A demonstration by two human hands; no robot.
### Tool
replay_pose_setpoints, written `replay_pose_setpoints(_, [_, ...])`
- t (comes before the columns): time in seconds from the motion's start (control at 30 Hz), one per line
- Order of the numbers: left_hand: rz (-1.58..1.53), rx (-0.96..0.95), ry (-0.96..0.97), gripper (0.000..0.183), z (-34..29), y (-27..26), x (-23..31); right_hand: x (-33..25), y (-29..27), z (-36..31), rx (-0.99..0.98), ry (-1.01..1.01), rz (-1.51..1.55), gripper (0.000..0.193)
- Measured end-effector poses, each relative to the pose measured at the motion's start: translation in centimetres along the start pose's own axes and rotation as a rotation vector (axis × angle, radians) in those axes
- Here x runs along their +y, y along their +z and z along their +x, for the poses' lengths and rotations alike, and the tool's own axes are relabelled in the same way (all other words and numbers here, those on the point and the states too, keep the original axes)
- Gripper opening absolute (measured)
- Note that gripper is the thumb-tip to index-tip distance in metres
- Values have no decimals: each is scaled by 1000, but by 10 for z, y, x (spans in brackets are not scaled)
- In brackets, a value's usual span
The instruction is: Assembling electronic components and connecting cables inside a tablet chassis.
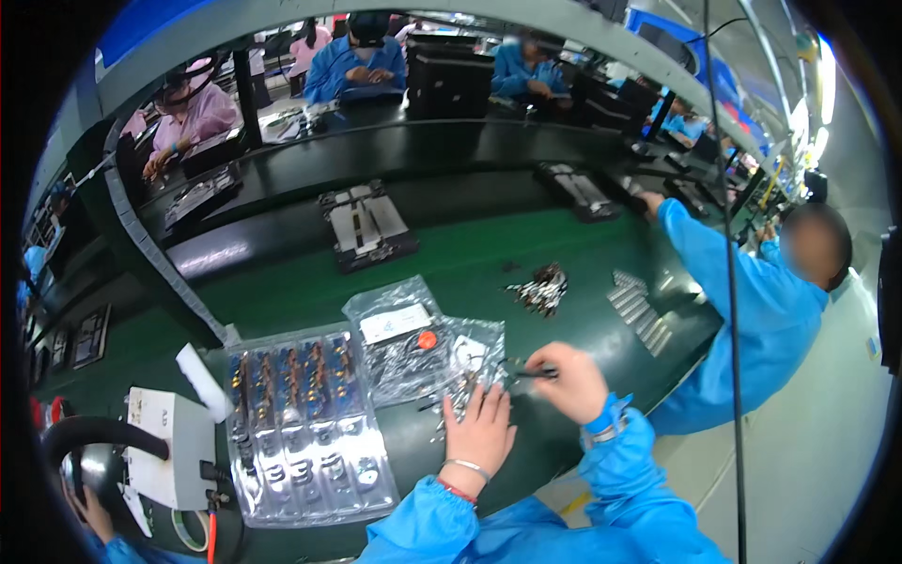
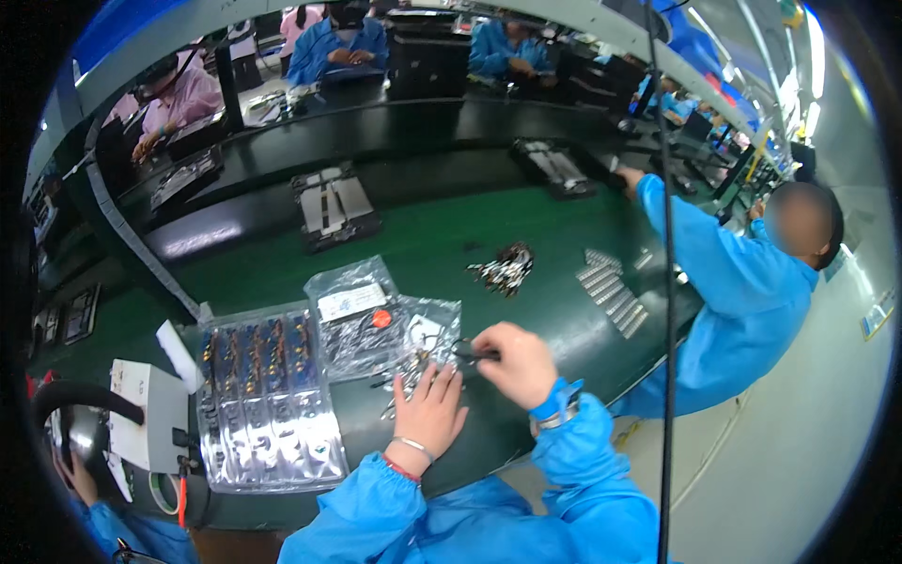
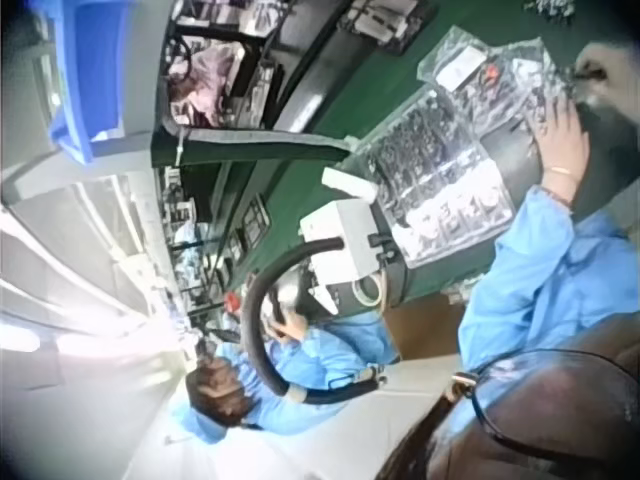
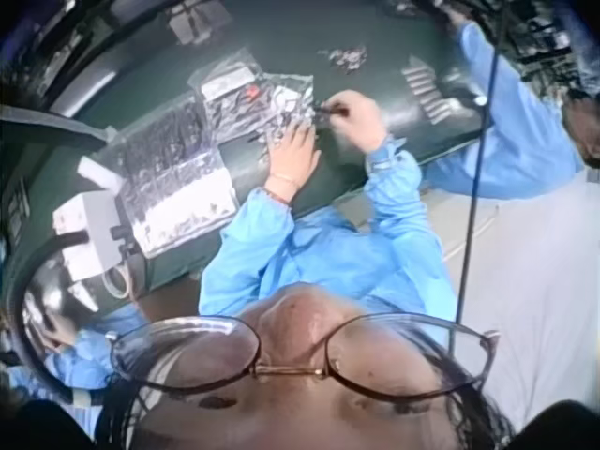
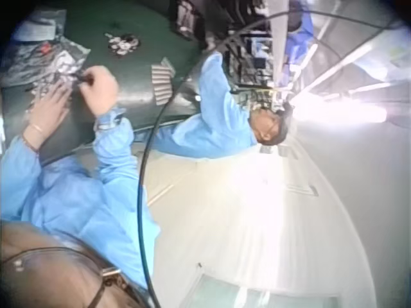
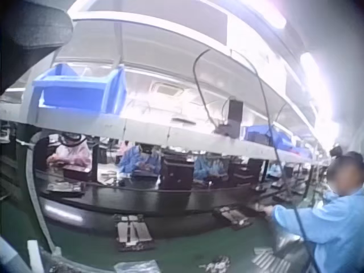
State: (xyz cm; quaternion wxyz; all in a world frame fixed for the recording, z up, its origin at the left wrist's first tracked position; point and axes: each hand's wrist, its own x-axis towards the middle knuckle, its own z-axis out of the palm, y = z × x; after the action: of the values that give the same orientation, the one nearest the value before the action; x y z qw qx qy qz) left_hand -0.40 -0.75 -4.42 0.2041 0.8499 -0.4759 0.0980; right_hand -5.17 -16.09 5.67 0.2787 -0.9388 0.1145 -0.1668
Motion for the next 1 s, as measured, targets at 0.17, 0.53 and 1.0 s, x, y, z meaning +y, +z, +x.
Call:
replay_pose_setpoints(0.17, [-56, -43, -46, 48, 9, -16, 4, 5, -34, 11, 130, 2, 59, 18])
replay_pose_setpoints(0.53, [-2143, -13, -651, 37, 16, -46, -22, -18, -8, 29, -382, 63, 656, 9])
replay_pose_setpoints(1.0, [-1897, 12, -631, 13, 17, -49, -12, -36, -7, 31, -370, 68, 427, 10])
